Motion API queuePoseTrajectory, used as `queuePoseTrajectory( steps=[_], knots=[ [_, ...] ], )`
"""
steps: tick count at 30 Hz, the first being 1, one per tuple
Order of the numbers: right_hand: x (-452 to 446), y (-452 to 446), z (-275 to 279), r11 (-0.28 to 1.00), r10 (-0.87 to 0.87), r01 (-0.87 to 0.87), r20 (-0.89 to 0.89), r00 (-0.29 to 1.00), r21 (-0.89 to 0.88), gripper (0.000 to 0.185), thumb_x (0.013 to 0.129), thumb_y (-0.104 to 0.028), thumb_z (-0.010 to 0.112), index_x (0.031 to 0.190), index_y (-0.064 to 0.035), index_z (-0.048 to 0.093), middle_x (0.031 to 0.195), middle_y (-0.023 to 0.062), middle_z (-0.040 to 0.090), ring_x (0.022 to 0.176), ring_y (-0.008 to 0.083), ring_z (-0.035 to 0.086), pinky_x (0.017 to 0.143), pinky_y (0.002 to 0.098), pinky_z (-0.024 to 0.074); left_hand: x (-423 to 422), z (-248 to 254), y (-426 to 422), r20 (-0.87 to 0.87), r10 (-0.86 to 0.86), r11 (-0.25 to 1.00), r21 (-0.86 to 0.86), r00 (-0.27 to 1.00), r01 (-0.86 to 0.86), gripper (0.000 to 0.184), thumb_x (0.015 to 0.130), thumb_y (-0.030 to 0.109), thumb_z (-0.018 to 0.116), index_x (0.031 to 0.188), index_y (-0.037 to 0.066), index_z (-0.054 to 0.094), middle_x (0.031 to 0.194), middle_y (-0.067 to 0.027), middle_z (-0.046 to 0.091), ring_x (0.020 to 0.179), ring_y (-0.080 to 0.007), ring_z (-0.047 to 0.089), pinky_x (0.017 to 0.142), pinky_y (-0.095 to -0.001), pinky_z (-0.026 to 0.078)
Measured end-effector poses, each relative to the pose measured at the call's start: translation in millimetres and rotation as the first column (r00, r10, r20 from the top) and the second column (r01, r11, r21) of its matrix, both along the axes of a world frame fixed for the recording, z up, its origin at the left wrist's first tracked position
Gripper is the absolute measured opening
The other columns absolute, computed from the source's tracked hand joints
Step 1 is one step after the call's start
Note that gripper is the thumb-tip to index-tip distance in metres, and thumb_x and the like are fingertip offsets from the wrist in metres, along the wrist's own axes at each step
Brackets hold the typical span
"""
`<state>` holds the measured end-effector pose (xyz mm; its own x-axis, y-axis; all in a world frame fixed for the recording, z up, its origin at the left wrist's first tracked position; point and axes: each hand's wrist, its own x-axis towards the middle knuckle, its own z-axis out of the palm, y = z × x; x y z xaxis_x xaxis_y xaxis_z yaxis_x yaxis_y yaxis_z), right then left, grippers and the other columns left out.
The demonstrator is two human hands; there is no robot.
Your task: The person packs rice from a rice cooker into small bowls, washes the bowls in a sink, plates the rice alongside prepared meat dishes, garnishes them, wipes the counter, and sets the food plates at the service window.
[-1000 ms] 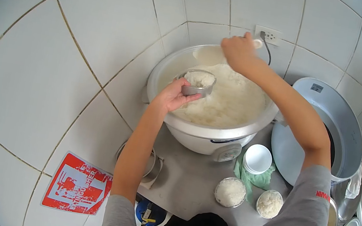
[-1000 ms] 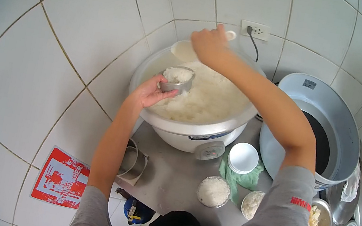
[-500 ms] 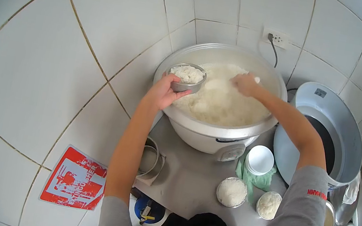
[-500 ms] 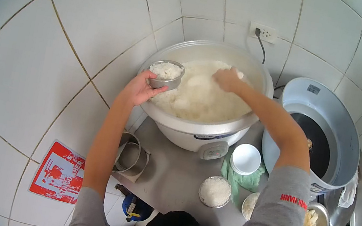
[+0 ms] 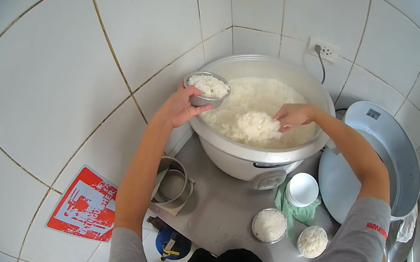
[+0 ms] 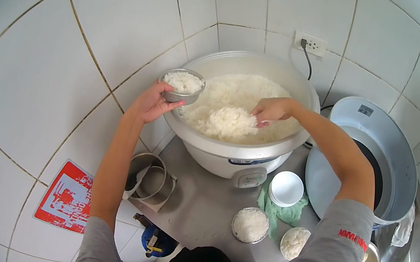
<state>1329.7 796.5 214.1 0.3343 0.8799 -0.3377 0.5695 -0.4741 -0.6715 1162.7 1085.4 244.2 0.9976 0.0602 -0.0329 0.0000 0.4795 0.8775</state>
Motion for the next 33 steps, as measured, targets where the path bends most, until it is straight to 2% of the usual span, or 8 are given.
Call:
queuePoseTrajectory(
  steps=[5,7,9,11,19,22,26,33],
  knots=[
    [26.9,-18.6,69.3,0.989,-0.146,0.141,0.222,0.964,0.039,0.012,0.064,-0.007,0.051,0.068,0.0009,0.058,0.066,0.0070,0.058,0.063,0.0125,0.052,0.055,0.0286,0.0408,7.8,-3.0,-19.0,-0.065,-0.009,1.000,0.029,0.998,0.011,0.050,0.078,-0.002,0.045,0.122,0.006,0.020,0.127,-0.0158,0.028,0.116,-0.0318,0.036,0.093,-0.0465,0.041],
    [18.4,0.7,101.3,0.967,-0.160,0.246,0.600,0.784,-0.064,0.010,0.065,-0.006,0.053,0.071,-0.0002,0.060,0.069,0.0107,0.061,0.067,0.0183,0.058,0.058,0.0299,0.0432,17.9,-5.8,-39.4,-0.104,-0.052,0.998,0.023,0.993,0.055,0.048,0.079,-0.003,0.045,0.120,0.004,0.021,0.126,-0.0161,0.030,0.117,-0.0316,0.036,0.093,-0.0461,0.042],
    [23.1,17.8,71.2,0.971,-0.201,0.176,0.950,0.237,0.161,0.012,0.069,-0.008,0.056,0.079,-0.0022,0.060,0.081,0.0131,0.062,0.077,0.0244,0.060,0.065,0.0299,0.0451,29.2,-5.9,-65.6,-0.128,-0.107,0.993,0.029,0.986,0.112,0.049,0.078,-0.003,0.045,0.120,0.004,0.021,0.126,-0.0165,0.029,0.116,-0.0316,0.036,0.093,-0.0459,0.042],
    [-48.5,38.2,88.2,0.932,-0.064,0.358,0.948,0.311,-0.055,0.023,0.072,-0.013,0.057,0.092,-0.0016,0.057,0.096,0.0148,0.060,0.089,0.0281,0.058,0.074,0.0359,0.0453,40.9,-6.2,-87.6,-0.172,-0.082,0.997,-0.017,0.982,0.081,0.047,0.078,-0.003,0.046,0.118,0.003,0.023,0.125,-0.0169,0.029,0.116,-0.0319,0.036,0.092,-0.0455,0.043],
    [-32.2,7.0,52.7,0.945,-0.287,-0.001,0.830,0.479,0.327,0.032,0.069,-0.002,0.052,0.101,-0.0025,0.058,0.106,0.0205,0.053,0.099,0.0309,0.052,0.082,0.0387,0.0430,66.2,-27.9,-66.0,-0.062,-0.116,0.990,-0.091,0.991,0.110,0.041,0.078,0.005,0.045,0.115,0.002,0.027,0.117,-0.0198,0.030,0.108,-0.0356,0.039,0.088,-0.0447,0.047],
    [-27.7,-1.1,73.4,0.861,-0.508,0.370,0.576,0.640,0.349,0.036,0.071,0.000,0.050,0.107,-0.0010,0.055,0.106,0.0181,0.053,0.091,0.0277,0.056,0.075,0.0351,0.0473,59.0,-15.1,-69.1,-0.055,-0.044,0.977,-0.211,0.998,0.031,0.037,0.080,0.008,0.043,0.113,-0.001,0.030,0.118,-0.0213,0.029,0.109,-0.0368,0.039,0.085,-0.0416,0.049],
    [-11.0,4.6,42.3,0.730,-0.388,0.497,-0.314,0.866,0.468,0.028,0.079,-0.001,0.049,0.106,0.0081,0.051,0.094,0.0135,0.055,0.078,0.0180,0.059,0.063,0.0265,0.0519,58.0,-1.6,-79.8,-0.040,-0.051,0.954,-0.297,0.998,0.037,0.037,0.085,0.016,0.036,0.116,-0.005,0.032,0.121,-0.0216,0.030,0.109,-0.0376,0.040,0.082,-0.0359,0.051],
    [-34.4,8.1,58.6,0.674,-0.453,0.540,-0.295,0.841,0.505,0.029,0.079,0.000,0.049,0.106,0.0091,0.051,0.089,0.0133,0.057,0.073,0.0170,0.060,0.063,0.0251,0.0517,75.5,-12.5,-93.1,0.080,0.011,0.916,-0.401,0.997,0.022,0.049,0.091,0.037,0.025,0.126,0.003,0.029,0.127,-0.0211,0.031,0.117,-0.0372,0.034,0.092,-0.0455,0.041]
  ],
)
